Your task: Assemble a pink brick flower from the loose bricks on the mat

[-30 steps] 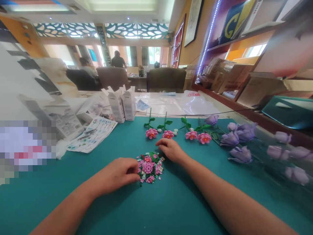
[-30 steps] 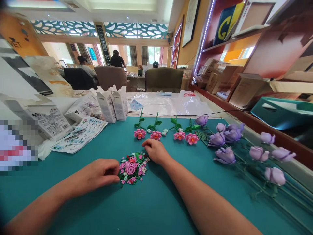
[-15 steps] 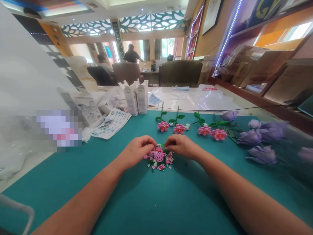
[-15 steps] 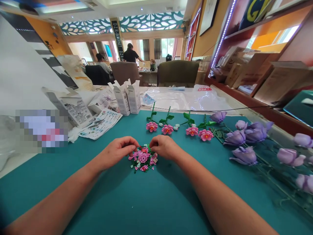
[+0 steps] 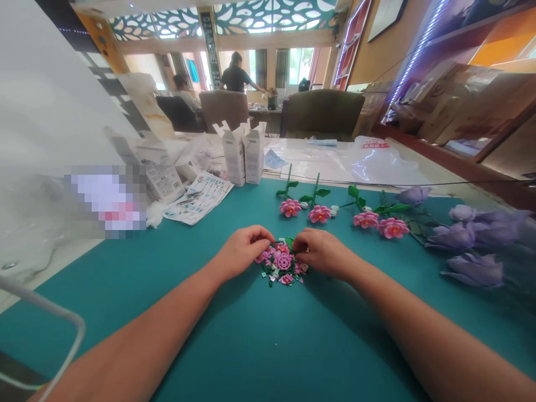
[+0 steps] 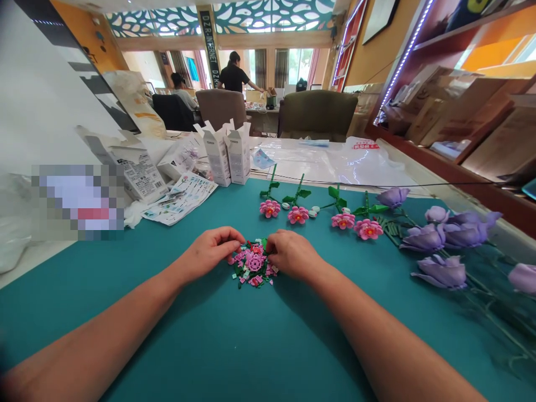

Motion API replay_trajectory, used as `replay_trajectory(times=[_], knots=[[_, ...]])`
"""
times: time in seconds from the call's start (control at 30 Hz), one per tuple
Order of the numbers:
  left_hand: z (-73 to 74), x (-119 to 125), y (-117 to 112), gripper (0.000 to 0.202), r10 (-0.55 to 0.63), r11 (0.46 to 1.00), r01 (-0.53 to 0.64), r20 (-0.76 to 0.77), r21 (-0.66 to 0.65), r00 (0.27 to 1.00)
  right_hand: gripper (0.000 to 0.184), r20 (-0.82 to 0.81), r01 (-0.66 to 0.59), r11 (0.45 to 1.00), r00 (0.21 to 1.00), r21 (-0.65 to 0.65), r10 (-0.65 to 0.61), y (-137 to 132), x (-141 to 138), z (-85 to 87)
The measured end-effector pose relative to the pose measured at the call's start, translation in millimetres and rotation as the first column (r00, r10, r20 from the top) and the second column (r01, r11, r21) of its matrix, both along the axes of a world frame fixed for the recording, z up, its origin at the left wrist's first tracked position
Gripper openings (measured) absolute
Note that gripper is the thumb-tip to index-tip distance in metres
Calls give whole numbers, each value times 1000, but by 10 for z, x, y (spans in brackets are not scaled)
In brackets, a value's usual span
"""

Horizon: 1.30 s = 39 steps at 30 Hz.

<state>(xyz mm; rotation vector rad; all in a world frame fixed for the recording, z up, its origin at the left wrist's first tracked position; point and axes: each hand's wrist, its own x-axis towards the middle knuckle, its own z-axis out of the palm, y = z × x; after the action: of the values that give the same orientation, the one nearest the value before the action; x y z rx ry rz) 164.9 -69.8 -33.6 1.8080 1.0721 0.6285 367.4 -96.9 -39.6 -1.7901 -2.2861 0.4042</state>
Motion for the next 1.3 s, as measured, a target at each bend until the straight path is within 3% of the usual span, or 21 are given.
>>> replay_trajectory(times=[0.43, 0.57, 0.73, 0.87, 1.03, 1.2, 1.3], knots=[[-12, 17, -44, 21, -11, 996, 20, -105, 90, 994, 8, 5, 45, 999, 999, 18, -45, -16, -1, 38], [23, 19, -70, 25, 13, 981, 17, -152, 194, 988, 6, -154, 93, 995, 985, 46, -85, -54, -17, 139], [49, 19, -112, 33, -18, 969, 46, -118, 243, 993, 10, -320, -31, 986, 944, 163, 82, -122, -110, 183], [35, 27, -125, 34, -83, 976, 92, -54, 199, 995, 10, -301, -116, 941, 929, 317, 215, -166, -194, 115], [18, 36, -99, 30, -75, 996, 80, 91, -45, 993, 6, -307, -95, 908, 922, 408, 234, -205, -256, 60], [58, 3, -57, 21, -19, 998, 24, 84, -61, 996, 9, -354, -83, 950, 915, 301, 192, -209, -247, 124], [65, -26, -14, 20, 33, 999, -29, 101, -43, 994, 10, -239, -106, 974, 959, 201, 154, -230, -227, 210]])
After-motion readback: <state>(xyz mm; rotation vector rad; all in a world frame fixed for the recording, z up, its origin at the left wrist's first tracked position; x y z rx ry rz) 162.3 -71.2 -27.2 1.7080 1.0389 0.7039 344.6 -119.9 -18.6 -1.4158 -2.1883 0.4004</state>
